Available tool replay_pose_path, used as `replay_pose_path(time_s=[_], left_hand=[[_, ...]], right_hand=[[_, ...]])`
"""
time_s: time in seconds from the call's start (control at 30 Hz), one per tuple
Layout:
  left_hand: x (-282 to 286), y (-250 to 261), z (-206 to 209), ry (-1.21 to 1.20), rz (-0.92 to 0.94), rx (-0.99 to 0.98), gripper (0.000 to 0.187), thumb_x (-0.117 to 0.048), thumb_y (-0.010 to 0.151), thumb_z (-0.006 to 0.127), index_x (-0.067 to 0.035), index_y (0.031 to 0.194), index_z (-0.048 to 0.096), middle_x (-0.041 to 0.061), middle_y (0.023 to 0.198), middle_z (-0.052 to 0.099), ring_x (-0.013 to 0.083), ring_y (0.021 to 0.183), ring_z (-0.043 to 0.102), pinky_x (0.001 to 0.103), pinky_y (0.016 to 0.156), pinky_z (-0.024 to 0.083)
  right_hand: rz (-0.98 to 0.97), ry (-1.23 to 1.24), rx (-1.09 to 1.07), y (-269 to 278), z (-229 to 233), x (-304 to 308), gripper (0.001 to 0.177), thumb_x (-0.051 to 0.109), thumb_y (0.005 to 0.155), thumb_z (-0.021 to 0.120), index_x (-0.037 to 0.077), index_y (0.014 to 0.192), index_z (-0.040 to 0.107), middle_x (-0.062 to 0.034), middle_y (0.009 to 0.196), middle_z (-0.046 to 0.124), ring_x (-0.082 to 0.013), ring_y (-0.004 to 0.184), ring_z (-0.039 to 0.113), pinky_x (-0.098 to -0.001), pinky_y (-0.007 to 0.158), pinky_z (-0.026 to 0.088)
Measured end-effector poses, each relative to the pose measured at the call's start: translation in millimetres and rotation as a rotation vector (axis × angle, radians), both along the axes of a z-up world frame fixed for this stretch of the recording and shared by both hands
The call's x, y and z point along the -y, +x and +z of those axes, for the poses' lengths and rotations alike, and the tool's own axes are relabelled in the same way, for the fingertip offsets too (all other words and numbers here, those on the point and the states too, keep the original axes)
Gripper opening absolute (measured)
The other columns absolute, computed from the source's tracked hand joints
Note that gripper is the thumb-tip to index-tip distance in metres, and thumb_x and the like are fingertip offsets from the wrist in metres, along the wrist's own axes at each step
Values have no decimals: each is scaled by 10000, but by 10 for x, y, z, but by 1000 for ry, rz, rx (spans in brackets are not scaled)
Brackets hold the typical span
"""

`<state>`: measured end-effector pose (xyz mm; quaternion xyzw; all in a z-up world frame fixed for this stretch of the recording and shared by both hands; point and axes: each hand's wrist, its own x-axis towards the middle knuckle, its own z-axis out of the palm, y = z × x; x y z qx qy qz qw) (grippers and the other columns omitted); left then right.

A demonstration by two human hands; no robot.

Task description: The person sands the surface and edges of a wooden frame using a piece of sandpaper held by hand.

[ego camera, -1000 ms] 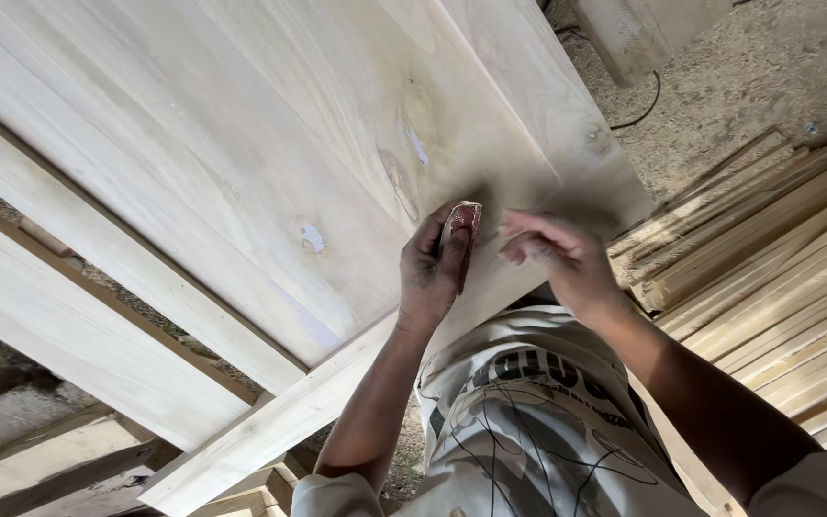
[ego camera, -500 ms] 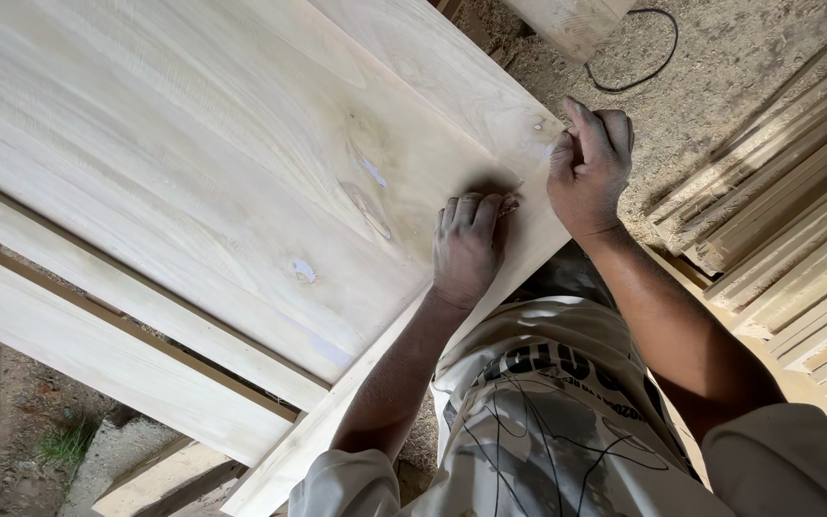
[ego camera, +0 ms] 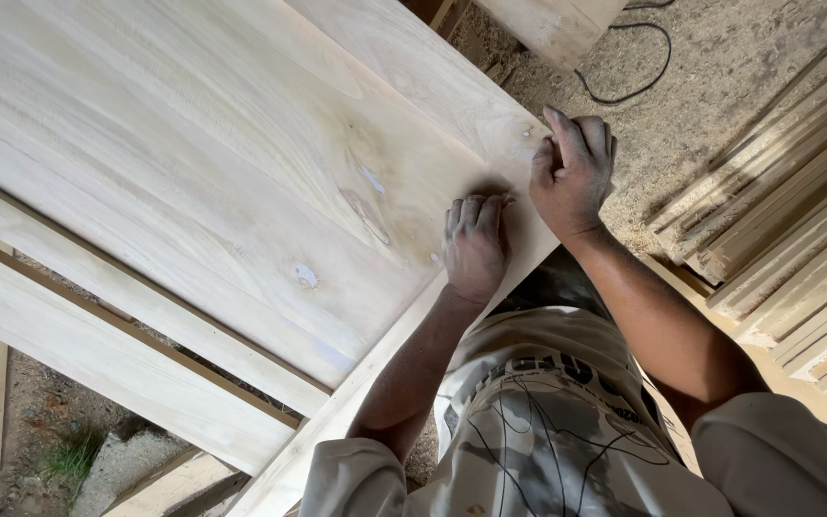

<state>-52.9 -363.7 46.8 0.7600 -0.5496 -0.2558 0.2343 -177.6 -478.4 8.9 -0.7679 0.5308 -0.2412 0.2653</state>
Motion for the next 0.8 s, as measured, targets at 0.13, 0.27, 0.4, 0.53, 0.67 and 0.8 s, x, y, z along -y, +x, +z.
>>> replay_pose_path(time_s=[0.13,0.27,0.4,0.53,0.67,0.8], left_hand=[[90,170,76,-202,-60,-44,312,-11,890,590,-33,1187,685,168,1184,669,376,1126,609,495,972,482],[-90,164,172,-71,-1,-8,220,-43,869,605,-50,1064,705,155,1044,667,370,1027,602,493,911,471],[163,37,-43,-122,-41,22,205,-39,872,597,-31,1056,687,178,1064,660,393,1042,586,494,921,473],[-231,283,-18,-60,-76,-46,267,-30,820,596,-40,1065,699,170,1064,667,384,1039,590,494,913,467],[120,34,-166,-130,-43,7,292,-21,839,588,-48,1107,701,175,1090,663,392,1046,585,492,943,458],[-88,217,-251,-160,-76,-9,321,-29,814,591,-35,1118,694,165,1113,672,375,1058,600,491,933,447]], right_hand=[[-67,-146,67,89,115,38,384,-10,962,612,-3,1344,647,-174,1176,539,-355,1121,496,-492,990,436],[-106,300,-185,168,192,115,351,293,937,650,106,1230,695,-127,1155,651,-378,1076,629,-477,895,504],[-85,414,-139,178,213,233,393,406,973,575,151,1256,673,-113,1250,671,-354,1130,650,-459,951,520],[-70,543,-267,210,332,285,424,462,965,571,179,1275,637,-105,1280,649,-319,1125,663,-489,963,511],[-38,463,-293,265,401,257,402,482,957,587,146,1172,643,-120,1229,651,-344,1113,647,-507,937,514],[-13,498,-269,246,375,360,430,501,952,568,164,1214,622,-114,1170,670,-333,1052,676,-505,909,524]])
